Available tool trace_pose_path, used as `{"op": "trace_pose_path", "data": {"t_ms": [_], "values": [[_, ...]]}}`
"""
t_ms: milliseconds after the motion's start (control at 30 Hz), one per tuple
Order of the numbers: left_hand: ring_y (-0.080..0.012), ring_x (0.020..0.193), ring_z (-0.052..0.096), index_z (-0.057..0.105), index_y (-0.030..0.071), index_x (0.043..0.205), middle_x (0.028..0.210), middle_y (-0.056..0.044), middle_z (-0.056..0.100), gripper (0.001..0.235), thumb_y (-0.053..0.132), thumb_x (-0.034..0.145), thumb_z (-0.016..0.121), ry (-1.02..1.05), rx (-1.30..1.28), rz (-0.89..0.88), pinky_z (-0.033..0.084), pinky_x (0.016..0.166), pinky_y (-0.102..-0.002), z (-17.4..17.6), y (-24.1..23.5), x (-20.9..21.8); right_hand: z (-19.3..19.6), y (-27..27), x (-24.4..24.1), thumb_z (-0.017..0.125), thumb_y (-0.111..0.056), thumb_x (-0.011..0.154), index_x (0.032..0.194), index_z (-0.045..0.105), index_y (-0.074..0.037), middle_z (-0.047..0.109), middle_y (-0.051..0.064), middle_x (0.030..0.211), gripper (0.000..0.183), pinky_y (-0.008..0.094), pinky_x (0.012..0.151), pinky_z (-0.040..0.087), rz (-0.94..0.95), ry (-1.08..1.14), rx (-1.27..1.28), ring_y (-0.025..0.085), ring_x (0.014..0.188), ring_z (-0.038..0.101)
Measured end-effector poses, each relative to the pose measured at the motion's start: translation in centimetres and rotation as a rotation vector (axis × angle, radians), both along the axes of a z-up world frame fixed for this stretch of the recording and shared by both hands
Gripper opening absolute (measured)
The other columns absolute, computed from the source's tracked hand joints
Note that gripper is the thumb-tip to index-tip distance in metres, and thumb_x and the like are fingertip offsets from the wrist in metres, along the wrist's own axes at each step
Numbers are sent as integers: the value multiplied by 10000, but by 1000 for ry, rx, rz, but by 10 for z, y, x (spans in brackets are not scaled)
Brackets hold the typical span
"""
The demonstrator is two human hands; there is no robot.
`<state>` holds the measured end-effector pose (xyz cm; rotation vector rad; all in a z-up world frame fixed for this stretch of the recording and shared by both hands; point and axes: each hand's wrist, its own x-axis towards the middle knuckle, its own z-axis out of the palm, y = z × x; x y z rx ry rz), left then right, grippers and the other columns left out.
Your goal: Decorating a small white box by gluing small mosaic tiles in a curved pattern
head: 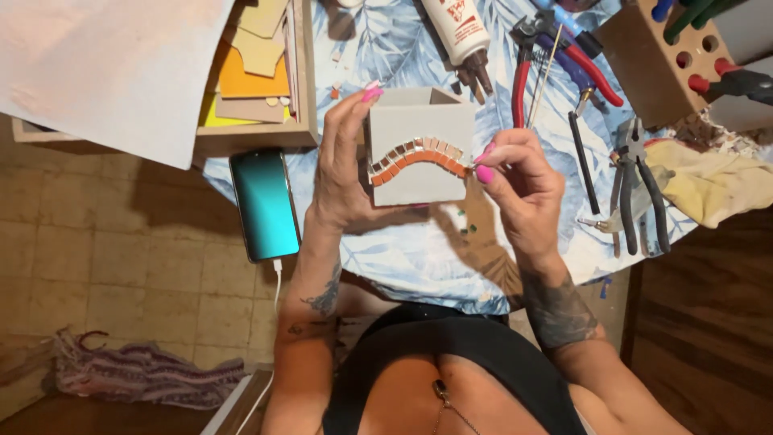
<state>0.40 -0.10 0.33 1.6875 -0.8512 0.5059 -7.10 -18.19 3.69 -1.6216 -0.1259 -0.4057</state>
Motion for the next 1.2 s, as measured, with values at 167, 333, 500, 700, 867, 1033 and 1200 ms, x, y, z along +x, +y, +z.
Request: {"op": "trace_pose_path", "data": {"t_ms": [167,333,500,700,867,1033,1200], "values": [[-344,1145,412,333,14,1230,1198,-168,390,1022,602,511,762,11,-77,3,320,998,-431,-2,-1,1,-10,2,7,577,-48,822,846,541,34,374,104,950,93,248,755,425,-43,-41,10,111,811,429],[-356,1128,428,352,13,1217,1186,-173,403,980,574,525,760,8,-78,13,336,979,-443,-1,-1,1,-10,5,7,603,-29,794,856,561,54,384,118,916,112,253,728,445,-54,-49,8,108,754,444],[-351,1129,433,354,20,1221,1197,-169,400,979,571,521,760,16,-83,14,337,981,-440,5,-1,-2,-8,6,7,631,-32,778,879,580,51,387,114,907,141,245,714,435,-97,-101,-81,102,735,435],[-359,1121,436,353,11,1217,1191,-175,400,988,568,509,759,24,-79,9,335,978,-444,4,0,-1,-10,0,4,616,-64,797,918,586,36,404,110,898,160,231,690,399,-153,-152,-148,104,728,429],[-349,1123,434,349,18,1224,1193,-171,399,984,564,512,754,25,-67,11,332,980,-444,10,-1,-3,-19,-11,1,538,-101,853,876,589,23,418,131,877,136,262,658,380,-211,-242,-302,149,700,418],[-356,1126,427,350,8,1216,1185,-173,403,966,542,520,752,19,-59,12,330,976,-452,10,-2,-3,-8,-3,1,567,-70,811,845,625,-23,446,130,860,82,275,653,394,-219,-348,-457,196,685,443],[-347,1130,425,349,8,1217,1190,-172,402,986,545,501,763,11,-57,18,326,979,-443,7,-2,-2,-3,0,3,562,-64,815,859,630,-33,449,117,834,87,285,629,416,-211,-403,-511,210,671,463]]}}
